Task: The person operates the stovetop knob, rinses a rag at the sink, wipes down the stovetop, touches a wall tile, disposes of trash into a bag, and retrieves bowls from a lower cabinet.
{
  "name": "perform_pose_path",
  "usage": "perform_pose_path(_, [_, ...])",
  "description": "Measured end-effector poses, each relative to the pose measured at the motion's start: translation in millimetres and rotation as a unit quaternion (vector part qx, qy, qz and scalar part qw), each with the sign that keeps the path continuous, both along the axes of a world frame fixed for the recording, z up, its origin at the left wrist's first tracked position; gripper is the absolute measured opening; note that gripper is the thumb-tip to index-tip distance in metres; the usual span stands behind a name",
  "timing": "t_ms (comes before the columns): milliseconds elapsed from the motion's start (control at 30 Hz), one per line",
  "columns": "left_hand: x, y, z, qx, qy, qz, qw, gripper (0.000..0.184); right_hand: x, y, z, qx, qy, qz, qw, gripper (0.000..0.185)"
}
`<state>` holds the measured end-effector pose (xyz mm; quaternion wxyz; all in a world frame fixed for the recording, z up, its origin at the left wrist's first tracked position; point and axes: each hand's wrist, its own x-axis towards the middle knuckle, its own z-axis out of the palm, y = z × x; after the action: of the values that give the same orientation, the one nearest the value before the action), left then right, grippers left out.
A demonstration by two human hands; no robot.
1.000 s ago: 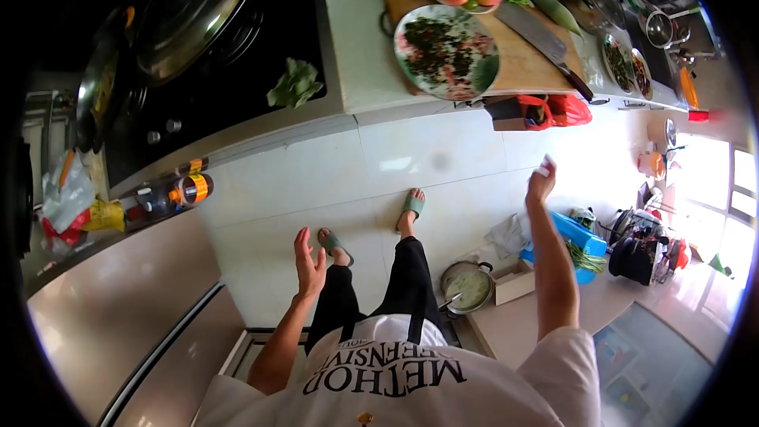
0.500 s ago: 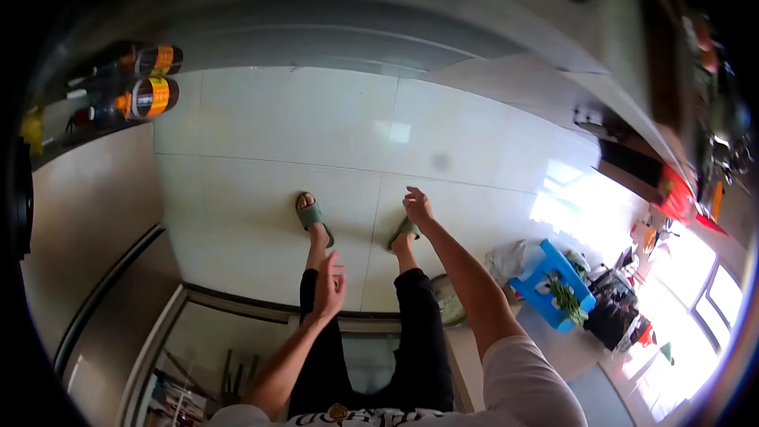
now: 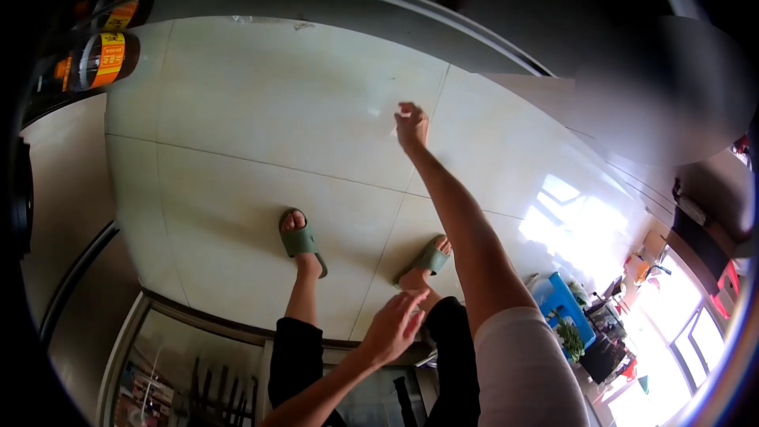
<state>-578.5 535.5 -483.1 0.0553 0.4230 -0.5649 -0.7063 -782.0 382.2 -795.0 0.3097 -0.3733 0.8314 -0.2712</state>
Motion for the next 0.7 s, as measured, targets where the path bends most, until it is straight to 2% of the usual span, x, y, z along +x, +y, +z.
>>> perform_pose_path(67, [4,-14,-1,-0.002,-0.012,-0.008,1.000,0.035,-2,-25,-23,-0.050,0.055,-0.007,0.997,0.024])
perform_pose_path(133, [6,-28,-1,-0.002,-0.047,-0.017,0.999,0.036,-6,-45,-37,-0.067,0.043,-0.026,0.996,0.022])
perform_pose_path(200, [7,-35,4,0.004,-0.048,-0.023,0.999,0.038,-10,-58,-50,-0.046,0.142,-0.012,0.989,0.022])
perform_pose_path(233, [7,-37,5,0.003,-0.047,-0.027,0.999,0.038,-9,-62,-55,-0.041,0.152,-0.031,0.987,0.018])
perform_pose_path(433, [9,-40,10,0.016,-0.024,-0.067,0.997,0.038,-2,-78,-35,0.012,0.141,-0.071,0.987,0.007])
perform_pose_path(700, [9,-37,6,-0.002,-0.045,-0.077,0.996,0.038,-6,-81,-37,0.030,0.148,-0.047,0.987,0.005])
